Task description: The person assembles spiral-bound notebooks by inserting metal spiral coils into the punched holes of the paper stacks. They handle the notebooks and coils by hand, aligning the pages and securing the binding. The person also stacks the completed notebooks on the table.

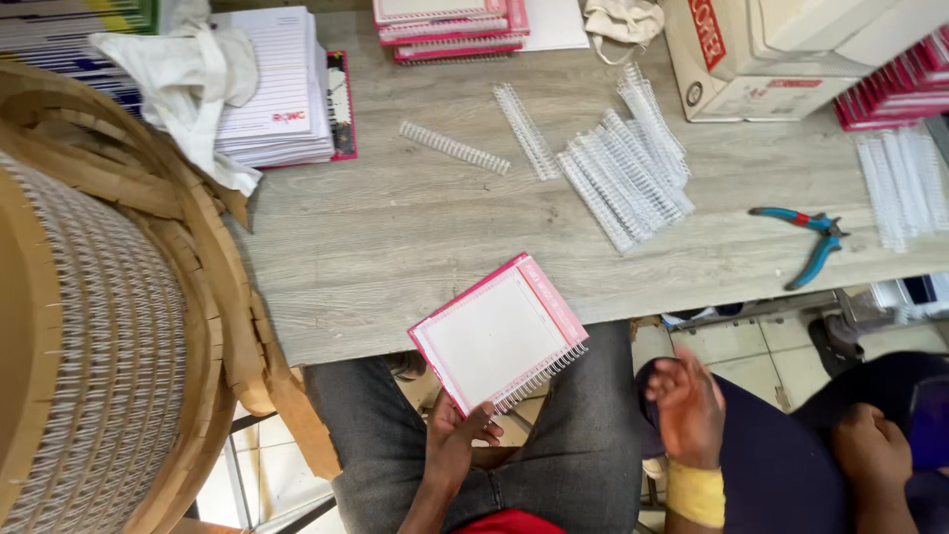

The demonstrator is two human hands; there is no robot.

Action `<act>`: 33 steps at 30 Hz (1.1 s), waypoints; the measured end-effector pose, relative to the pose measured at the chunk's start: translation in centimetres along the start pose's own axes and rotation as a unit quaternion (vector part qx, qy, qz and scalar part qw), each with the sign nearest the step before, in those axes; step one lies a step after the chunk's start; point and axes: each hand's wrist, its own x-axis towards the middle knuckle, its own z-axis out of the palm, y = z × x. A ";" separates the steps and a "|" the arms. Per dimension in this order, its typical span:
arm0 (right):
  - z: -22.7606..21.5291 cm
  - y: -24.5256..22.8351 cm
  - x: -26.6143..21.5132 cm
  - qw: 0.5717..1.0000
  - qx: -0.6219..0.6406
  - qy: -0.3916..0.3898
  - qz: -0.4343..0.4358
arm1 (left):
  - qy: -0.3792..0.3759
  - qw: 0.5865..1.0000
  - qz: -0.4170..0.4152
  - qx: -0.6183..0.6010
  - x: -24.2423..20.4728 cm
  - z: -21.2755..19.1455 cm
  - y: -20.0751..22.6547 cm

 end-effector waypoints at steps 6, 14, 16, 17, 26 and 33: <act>9.8 -15.0 4.9 0.979 0.130 -0.092 -0.129 | 0.011 1.000 0.004 0.006 -0.6 0.1 0.5; 9.2 -9.1 5.8 0.961 -0.022 -0.248 -0.120 | 0.031 0.999 0.019 -0.002 -0.6 0.5 1.6; 8.0 -3.6 2.2 0.885 -0.251 -0.368 0.140 | 0.017 0.999 0.045 0.005 -0.4 0.2 1.8; 8.2 -0.6 0.7 0.883 -0.249 -0.371 0.143 | 0.022 0.999 0.046 0.005 -0.3 -0.1 1.8; 8.9 9.7 -3.6 0.943 0.086 -0.174 0.270 | 0.004 0.995 0.089 0.040 0.3 -1.2 2.5; 9.0 9.4 -3.6 0.964 0.088 -0.188 0.169 | -0.058 0.981 0.174 0.063 -0.8 -2.0 3.4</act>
